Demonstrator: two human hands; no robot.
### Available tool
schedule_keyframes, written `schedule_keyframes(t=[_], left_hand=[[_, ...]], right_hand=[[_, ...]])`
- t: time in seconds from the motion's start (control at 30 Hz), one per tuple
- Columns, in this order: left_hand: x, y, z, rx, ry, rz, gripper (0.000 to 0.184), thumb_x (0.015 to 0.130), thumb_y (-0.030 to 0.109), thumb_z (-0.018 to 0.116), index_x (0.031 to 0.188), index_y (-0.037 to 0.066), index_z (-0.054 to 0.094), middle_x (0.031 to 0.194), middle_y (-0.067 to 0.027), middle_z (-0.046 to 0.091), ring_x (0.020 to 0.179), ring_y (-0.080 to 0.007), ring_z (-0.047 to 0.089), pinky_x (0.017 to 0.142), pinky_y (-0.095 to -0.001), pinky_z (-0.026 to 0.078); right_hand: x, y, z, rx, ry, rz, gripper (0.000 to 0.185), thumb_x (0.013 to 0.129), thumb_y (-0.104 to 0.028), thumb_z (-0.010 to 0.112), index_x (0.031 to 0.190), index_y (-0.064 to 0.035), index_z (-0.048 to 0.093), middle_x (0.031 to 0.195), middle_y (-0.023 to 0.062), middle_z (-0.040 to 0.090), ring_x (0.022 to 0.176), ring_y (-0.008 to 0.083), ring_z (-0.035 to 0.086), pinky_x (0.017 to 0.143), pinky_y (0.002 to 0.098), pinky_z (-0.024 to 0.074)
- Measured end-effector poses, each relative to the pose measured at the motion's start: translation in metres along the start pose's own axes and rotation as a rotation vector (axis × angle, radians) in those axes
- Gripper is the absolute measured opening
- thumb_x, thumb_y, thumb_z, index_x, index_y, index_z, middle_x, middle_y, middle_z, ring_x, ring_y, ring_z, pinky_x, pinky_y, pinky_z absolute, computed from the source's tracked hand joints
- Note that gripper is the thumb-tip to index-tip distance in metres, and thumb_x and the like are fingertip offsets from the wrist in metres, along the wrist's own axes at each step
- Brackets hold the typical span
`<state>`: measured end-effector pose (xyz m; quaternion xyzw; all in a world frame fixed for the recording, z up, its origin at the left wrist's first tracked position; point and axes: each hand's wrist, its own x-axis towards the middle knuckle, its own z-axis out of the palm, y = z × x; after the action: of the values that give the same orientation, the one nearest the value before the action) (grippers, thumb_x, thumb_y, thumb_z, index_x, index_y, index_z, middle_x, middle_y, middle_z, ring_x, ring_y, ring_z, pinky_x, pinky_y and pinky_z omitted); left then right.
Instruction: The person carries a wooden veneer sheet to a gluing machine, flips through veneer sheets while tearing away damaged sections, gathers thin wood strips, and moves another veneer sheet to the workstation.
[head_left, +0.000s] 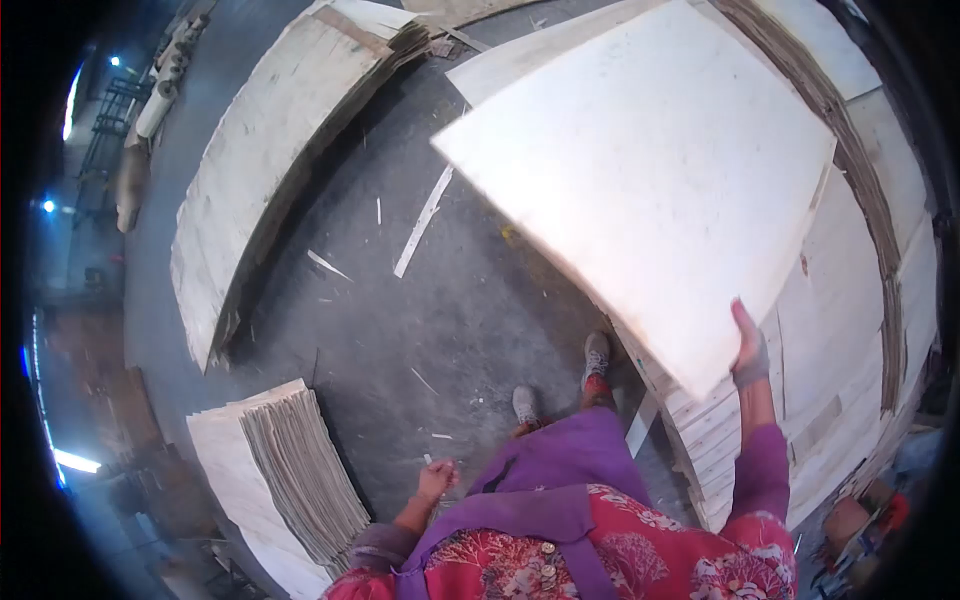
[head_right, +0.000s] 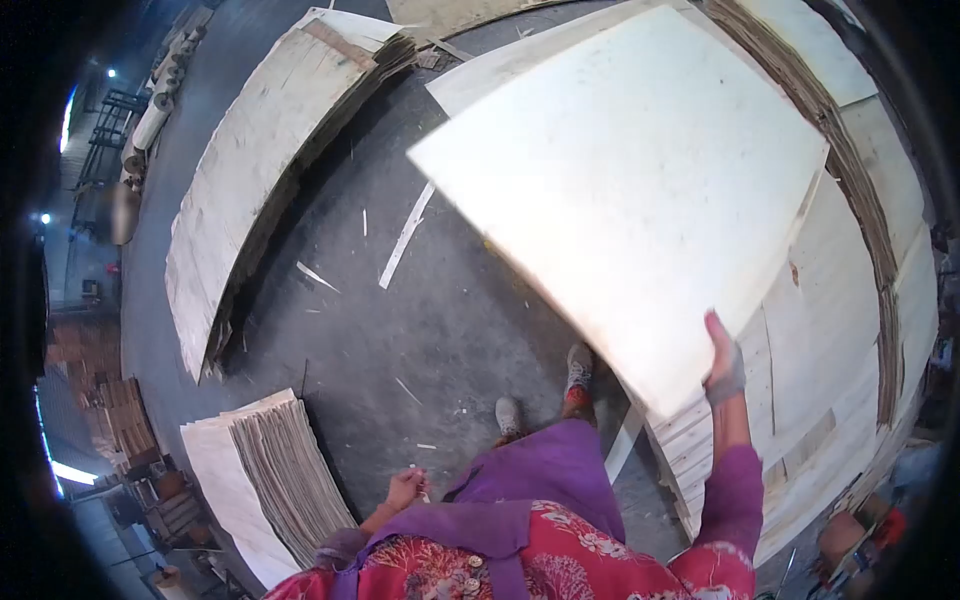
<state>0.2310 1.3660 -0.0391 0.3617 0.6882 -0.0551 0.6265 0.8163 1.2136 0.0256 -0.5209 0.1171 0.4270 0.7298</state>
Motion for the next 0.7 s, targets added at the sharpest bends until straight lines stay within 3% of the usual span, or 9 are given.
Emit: schedule_keyframes(t=[0.07,0.23,0.3,0.37,0.43,0.5,0.57,0.63,0.7], left_hand=[[0.016,-0.006,-0.022,0.086,0.012,0.017,0.021,0.085,0.02,0.052,0.093,0.001,0.059,0.069,-0.0044,0.059,0.056,-0.0111,0.056,0.05,-0.0233,0.045],[0.046,-0.016,-0.068,0.23,0.054,0.019,0.02,0.085,0.019,0.051,0.092,0.003,0.06,0.065,-0.0044,0.059,0.054,-0.0114,0.056,0.049,-0.024,0.045],[0.064,-0.011,-0.079,0.274,0.059,0.038,0.02,0.085,0.02,0.051,0.092,0.004,0.06,0.064,-0.0046,0.059,0.054,-0.0118,0.056,0.049,-0.025,0.045],[0.091,-0.003,-0.086,0.597,0.018,0.151,0.022,0.083,0.024,0.052,0.089,0.004,0.061,0.062,-0.0049,0.058,0.054,-0.0136,0.057,0.051,-0.0291,0.046],[0.114,0.035,-0.066,0.549,0.084,0.179,0.026,0.081,0.028,0.053,0.085,0.004,0.063,0.063,-0.0071,0.059,0.056,-0.0151,0.058,0.055,-0.0312,0.046],[0.137,0.098,-0.032,0.822,0.097,0.42,0.027,0.08,0.03,0.055,0.087,0.006,0.063,0.068,-0.0095,0.062,0.061,-0.0188,0.061,0.06,-0.0338,0.047],[0.177,0.152,0.006,0.838,0.191,0.472,0.035,0.079,0.036,0.055,0.094,0.005,0.062,0.084,-0.0158,0.063,0.084,-0.0283,0.061,0.073,-0.0366,0.047],[0.223,0.204,0.048,0.833,0.19,0.602,0.044,0.082,0.042,0.049,0.095,0.001,0.061,0.09,-0.0182,0.062,0.087,-0.0325,0.059,0.075,-0.037,0.045],[0.282,0.236,0.083,0.891,0.239,0.825,0.043,0.084,0.043,0.047,0.096,0.004,0.061,0.089,-0.0185,0.062,0.087,-0.0332,0.059,0.074,-0.0387,0.045]], right_hand=[[-0.045,0.023,-0.05,-0.057,0.065,0.08,0.045,0.087,-0.029,0.048,0.119,0.0017,0.044,0.116,0.0106,0.052,0.104,0.0207,0.052,0.09,0.0311,0.041],[-0.173,0.06,-0.146,-0.345,0.291,0.174,0.046,0.079,-0.024,0.061,0.116,0.0003,0.047,0.108,0.0092,0.055,0.096,0.0206,0.054,0.087,0.032,0.0428],[-0.204,0.053,-0.139,-0.399,0.37,0.181,0.047,0.076,-0.023,0.065,0.114,-0.0001,0.048,0.106,0.0089,0.057,0.094,0.021,0.055,0.085,0.0321,0.0435],[-0.222,0.039,-0.117,-0.341,0.352,0.2,0.044,0.074,-0.021,0.067,0.109,0.0006,0.052,0.102,0.0084,0.058,0.092,0.0216,0.056,0.084,0.033,0.0444],[-0.221,0.037,-0.13,-0.419,0.41,0.29,0.046,0.072,-0.021,0.069,0.109,0.0014,0.052,0.102,0.0081,0.058,0.091,0.0222,0.056,0.083,0.0343,0.0446],[-0.218,0.052,-0.16,-0.541,0.439,0.222,0.048,0.073,-0.021,0.069,0.111,0.0008,0.05,0.103,0.0084,0.057,0.092,0.0227,0.056,0.084,0.0348,0.044],[-0.214,0.065,-0.195,-0.398,0.408,0.246,0.051,0.074,-0.024,0.067,0.115,-0.0027,0.047,0.108,0.0086,0.055,0.097,0.0234,0.053,0.087,0.0358,0.0417],[-0.206,0.075,-0.223,-0.065,0.482,0.438,0.05,0.077,-0.028,0.064,0.118,-0.0062,0.045,0.112,0.0075,0.052,0.103,0.0232,0.049,0.09,0.0373,0.0389],[-0.195,0.083,-0.254,-0.131,0.548,0.451,0.051,0.079,-0.032,0.061,0.12,-0.0086,0.042,0.115,0.0061,0.05,0.106,0.023,0.047,0.092,0.0375,0.0372]])
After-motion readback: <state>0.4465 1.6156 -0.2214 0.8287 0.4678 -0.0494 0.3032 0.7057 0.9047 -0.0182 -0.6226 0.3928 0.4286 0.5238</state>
